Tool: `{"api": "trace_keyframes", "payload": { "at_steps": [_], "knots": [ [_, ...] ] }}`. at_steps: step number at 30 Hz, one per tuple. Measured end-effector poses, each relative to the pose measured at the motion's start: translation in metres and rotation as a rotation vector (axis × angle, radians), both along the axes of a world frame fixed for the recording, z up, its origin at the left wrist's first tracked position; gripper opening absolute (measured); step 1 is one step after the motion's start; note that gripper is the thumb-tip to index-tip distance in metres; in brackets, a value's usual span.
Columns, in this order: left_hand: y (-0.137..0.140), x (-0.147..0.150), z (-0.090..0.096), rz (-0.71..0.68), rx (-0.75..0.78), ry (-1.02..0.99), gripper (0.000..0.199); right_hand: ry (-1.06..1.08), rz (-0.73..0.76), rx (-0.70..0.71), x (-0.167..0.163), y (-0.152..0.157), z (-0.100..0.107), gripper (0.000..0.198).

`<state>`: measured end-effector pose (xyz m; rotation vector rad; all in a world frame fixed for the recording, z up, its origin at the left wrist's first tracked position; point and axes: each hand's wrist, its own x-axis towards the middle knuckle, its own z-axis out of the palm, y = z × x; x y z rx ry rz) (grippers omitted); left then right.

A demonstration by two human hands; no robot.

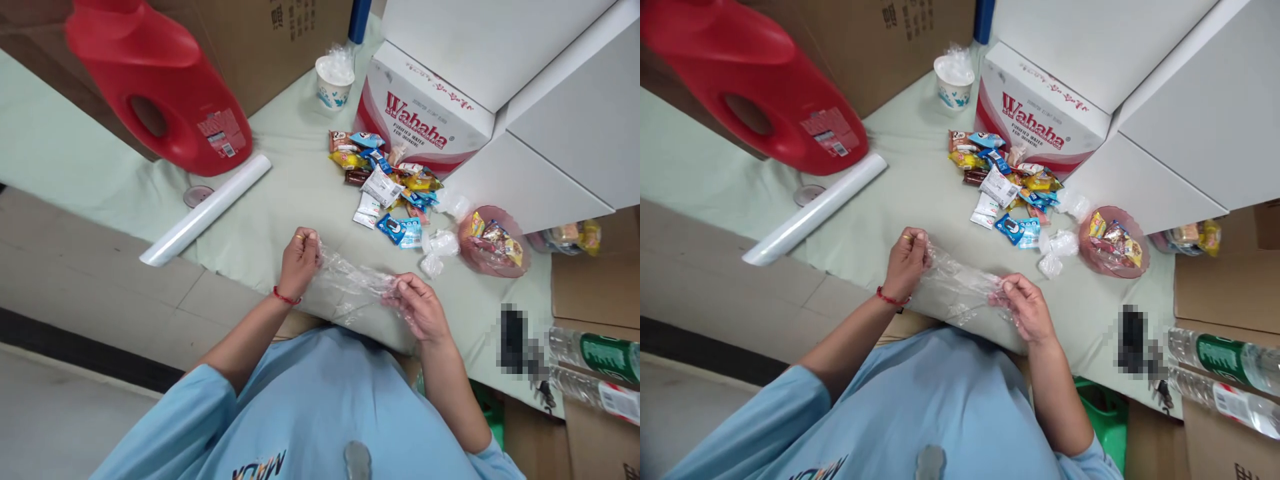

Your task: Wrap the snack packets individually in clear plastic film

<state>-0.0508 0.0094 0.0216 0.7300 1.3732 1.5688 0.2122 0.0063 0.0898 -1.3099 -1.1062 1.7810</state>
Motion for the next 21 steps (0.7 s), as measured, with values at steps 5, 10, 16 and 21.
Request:
{"api": "trace_keyframes", "payload": {
  "at_steps": [5, 10, 16, 21],
  "knots": [
    [0.012, -0.012, -0.004, -0.055, -0.063, 0.131, 0.033, -0.106, -0.218, -0.038, 0.02, 0.013, -0.01, 0.045],
    [-0.005, 0.0, 0.011, 0.316, 0.027, 0.609, 0.021, -0.272, -0.387, 0.026, 0.016, 0.025, -0.046, 0.051],
    [-0.029, 0.039, 0.013, -0.256, 0.113, 1.048, 0.019, -0.285, -0.387, 0.115, 0.009, 0.031, -0.066, 0.053],
    [-0.031, 0.039, -0.018, -0.383, -0.049, 1.285, 0.037, -0.488, -0.505, 0.36, 0.033, 0.026, -0.064, 0.053]
  ]
}}
